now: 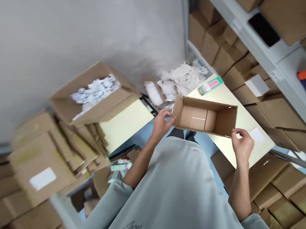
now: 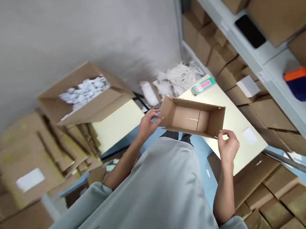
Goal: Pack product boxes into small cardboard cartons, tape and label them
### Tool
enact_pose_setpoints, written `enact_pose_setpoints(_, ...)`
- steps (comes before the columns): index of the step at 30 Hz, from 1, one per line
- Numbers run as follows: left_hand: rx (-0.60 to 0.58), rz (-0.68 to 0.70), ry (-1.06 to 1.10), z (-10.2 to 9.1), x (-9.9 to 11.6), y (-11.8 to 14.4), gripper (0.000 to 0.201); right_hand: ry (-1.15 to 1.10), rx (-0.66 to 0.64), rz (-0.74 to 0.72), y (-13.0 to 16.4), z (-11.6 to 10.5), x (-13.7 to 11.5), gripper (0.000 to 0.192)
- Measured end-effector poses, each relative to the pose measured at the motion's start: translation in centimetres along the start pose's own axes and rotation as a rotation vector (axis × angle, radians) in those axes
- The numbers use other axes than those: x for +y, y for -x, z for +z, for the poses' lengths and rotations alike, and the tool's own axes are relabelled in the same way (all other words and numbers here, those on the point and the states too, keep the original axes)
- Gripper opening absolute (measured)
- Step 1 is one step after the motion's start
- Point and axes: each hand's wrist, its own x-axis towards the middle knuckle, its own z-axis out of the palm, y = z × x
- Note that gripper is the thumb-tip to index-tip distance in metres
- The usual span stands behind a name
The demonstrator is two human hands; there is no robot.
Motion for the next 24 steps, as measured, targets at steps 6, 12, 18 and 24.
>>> enact_pose_setpoints(6, 0.327, -0.2, 0.067, -10.2, -5.2, 8.6, 0.015, -0.142, -0.238, -0.288, 1.9, 4.1, -8.9, 0.029)
enact_pose_setpoints(12, 0.57, -0.318, 0.15, -17.0, -11.3, 12.4, 0.015, -0.176, -0.35, -0.515, 7.7, 8.1, -18.1, 0.03)
enact_pose_setpoints(18, 0.751, -0.364, 0.182, -24.1, -19.0, 15.8, 0.017, -0.158, -0.413, -0.675, 13.2, 15.2, -27.6, 0.036)
enact_pose_setpoints(24, 0.806, -0.359, 0.145, -30.2, -25.4, 17.7, 0.021, -0.096, -0.47, -0.748, 17.8, 23.2, -35.7, 0.032)
